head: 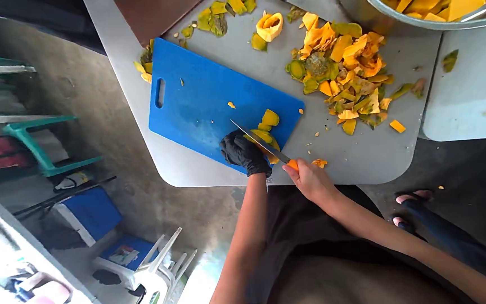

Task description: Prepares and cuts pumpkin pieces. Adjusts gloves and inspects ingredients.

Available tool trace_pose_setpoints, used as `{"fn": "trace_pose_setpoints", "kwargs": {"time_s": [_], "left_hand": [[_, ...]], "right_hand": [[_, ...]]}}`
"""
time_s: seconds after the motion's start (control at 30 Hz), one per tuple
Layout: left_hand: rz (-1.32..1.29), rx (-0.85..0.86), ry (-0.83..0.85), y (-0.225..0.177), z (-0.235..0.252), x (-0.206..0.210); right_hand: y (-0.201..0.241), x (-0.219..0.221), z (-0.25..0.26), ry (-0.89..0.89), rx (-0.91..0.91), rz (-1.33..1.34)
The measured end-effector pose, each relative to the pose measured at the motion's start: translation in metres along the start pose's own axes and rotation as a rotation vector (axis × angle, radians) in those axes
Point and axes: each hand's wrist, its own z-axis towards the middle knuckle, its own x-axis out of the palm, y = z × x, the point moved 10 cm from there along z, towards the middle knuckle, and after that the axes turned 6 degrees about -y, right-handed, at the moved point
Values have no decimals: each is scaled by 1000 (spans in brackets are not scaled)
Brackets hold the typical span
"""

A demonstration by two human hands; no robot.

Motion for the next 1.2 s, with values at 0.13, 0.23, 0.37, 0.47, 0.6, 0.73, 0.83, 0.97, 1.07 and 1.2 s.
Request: {"fn": "trace_pose_setpoints", "kwargs": {"time_s": [0.13, 0.23, 0.37, 0.47, 0.6, 0.73, 0.83, 0.97, 1.07, 1.2], "left_hand": [[-37, 33, -27, -2, 1, -3], [-64, 41, -34, -3, -1, -3], [-108, 67, -41, -4, 1, -2], [-118, 91, -37, -3, 2, 0], [-169, 106, -31, -3, 0, -2], [-206, 128, -2, -3, 2, -1], [-234, 120, -11, -2, 4, -1], [-206, 170, 14, -2, 6, 0], [-209, 177, 61, -4, 6, -2], [-165, 233, 164, -8, 9, -6]], "right_hand": [[17, 2, 26, 51, 57, 19], [13, 0, 22, 53, 55, 62], [-1, 2, 16, 103, 93, 28], [13, 1, 41, 116, 127, 52], [15, 0, 42, 78, 89, 67], [3, 6, 44, 58, 92, 72], [4, 5, 60, 95, 129, 85], [-51, 10, 27, 140, 125, 139], [-75, 17, -1, 135, 200, 283], [-57, -3, -1, 120, 235, 758]]}}
